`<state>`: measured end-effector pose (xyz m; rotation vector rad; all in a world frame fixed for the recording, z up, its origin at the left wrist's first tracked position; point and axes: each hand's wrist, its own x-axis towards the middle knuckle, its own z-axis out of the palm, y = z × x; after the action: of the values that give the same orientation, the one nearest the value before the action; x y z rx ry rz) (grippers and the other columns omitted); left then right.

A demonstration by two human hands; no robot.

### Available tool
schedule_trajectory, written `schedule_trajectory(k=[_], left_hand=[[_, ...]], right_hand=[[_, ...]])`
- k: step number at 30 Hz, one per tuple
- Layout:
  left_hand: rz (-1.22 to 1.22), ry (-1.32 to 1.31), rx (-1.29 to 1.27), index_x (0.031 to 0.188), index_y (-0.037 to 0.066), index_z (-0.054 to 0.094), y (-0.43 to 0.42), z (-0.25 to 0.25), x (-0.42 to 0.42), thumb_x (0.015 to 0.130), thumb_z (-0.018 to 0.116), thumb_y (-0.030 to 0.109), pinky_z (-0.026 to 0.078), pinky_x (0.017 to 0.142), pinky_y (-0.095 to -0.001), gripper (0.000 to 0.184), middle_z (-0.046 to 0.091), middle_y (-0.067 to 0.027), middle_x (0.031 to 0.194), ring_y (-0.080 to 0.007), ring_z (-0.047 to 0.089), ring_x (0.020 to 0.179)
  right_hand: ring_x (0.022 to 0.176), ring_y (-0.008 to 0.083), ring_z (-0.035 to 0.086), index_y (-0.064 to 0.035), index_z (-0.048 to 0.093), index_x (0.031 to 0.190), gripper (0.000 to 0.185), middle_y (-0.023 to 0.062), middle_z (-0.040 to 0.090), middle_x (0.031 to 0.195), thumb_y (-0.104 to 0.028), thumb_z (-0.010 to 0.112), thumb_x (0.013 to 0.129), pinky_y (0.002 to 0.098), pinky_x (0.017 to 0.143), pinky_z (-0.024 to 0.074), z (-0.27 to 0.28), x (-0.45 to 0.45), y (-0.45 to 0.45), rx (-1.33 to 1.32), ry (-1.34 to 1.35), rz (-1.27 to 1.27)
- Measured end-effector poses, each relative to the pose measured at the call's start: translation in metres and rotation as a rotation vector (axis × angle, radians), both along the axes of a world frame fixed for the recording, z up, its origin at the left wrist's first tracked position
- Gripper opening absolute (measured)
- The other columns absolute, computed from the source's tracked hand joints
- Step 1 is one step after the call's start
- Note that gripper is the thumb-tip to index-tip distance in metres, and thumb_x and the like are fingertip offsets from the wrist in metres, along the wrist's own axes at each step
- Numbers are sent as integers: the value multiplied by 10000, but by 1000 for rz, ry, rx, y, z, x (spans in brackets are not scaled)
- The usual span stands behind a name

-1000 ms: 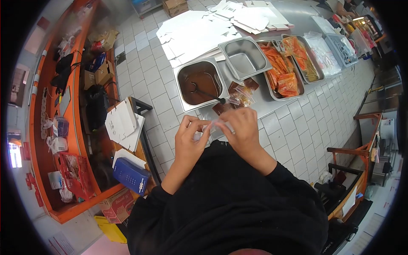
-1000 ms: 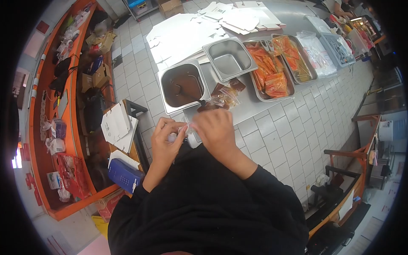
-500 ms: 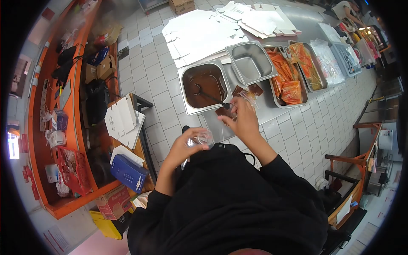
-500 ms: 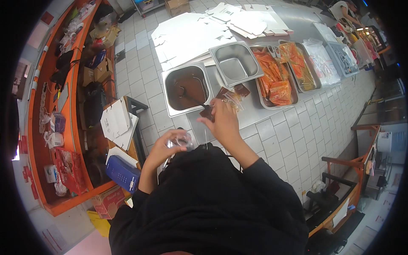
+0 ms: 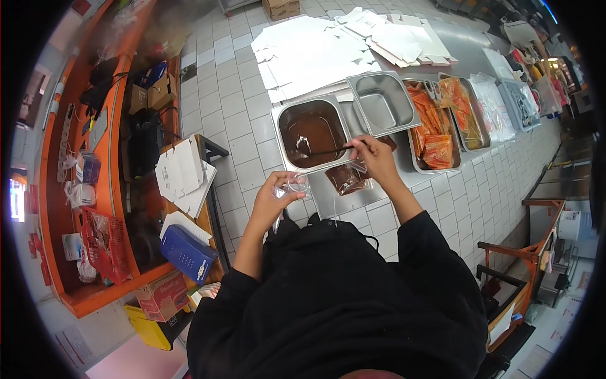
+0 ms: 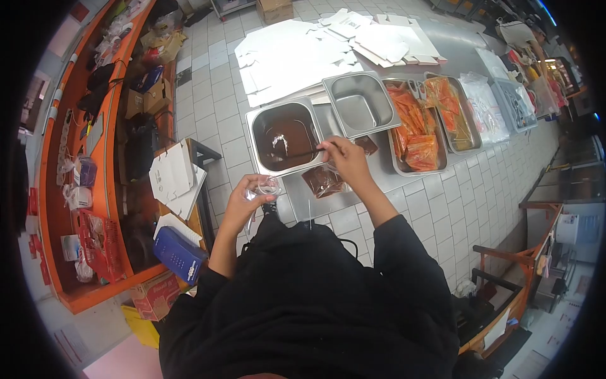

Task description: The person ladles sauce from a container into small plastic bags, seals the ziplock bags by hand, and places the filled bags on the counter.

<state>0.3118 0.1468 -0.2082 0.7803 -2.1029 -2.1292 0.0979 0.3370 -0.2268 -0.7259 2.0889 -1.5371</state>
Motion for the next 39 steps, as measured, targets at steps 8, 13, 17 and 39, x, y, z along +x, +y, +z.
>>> schedule_trajectory(k=[8, 13, 17, 39], left_hand=[[3, 82, -32, 1167, 21, 537, -4, 1, -1, 789, 790, 156, 418, 440, -188, 475, 679, -69, 1112, -80, 637, 802], [72, 134, 34, 1135, 8, 547, -4, 12, -8, 771, 808, 97, 496, 832, -251, 457, 678, -100, 1096, -145, 635, 956], [137, 96, -47, 1125, 2, 549, -2, 24, -26, 775, 800, 77, 492, 853, -258, 436, 689, -95, 1065, -138, 645, 929], [173, 170, -210, 1105, 23, 599, -4, 35, -68, 771, 810, 133, 490, 810, -248, 411, 699, -93, 1033, -128, 651, 946]], right_hand=[[632, 48, 523, -11, 642, 1006, 308, 34, 632, 705, -303, 542, 999, 188, 584, 379, -9, -2, 17, -238, -520, -230], [611, 48, 460, 2, 640, 1002, 305, 28, 631, 723, -293, 562, 990, 198, 544, 316, -8, -2, 23, -356, -650, -272], [634, 51, 502, 10, 636, 1006, 313, 36, 630, 725, -294, 561, 992, 190, 568, 346, 29, 3, 23, -388, -555, -311], [735, 183, 604, -14, 696, 955, 93, 59, 682, 839, -61, 641, 896, 291, 668, 480, 101, 50, 32, -243, 939, -137]])
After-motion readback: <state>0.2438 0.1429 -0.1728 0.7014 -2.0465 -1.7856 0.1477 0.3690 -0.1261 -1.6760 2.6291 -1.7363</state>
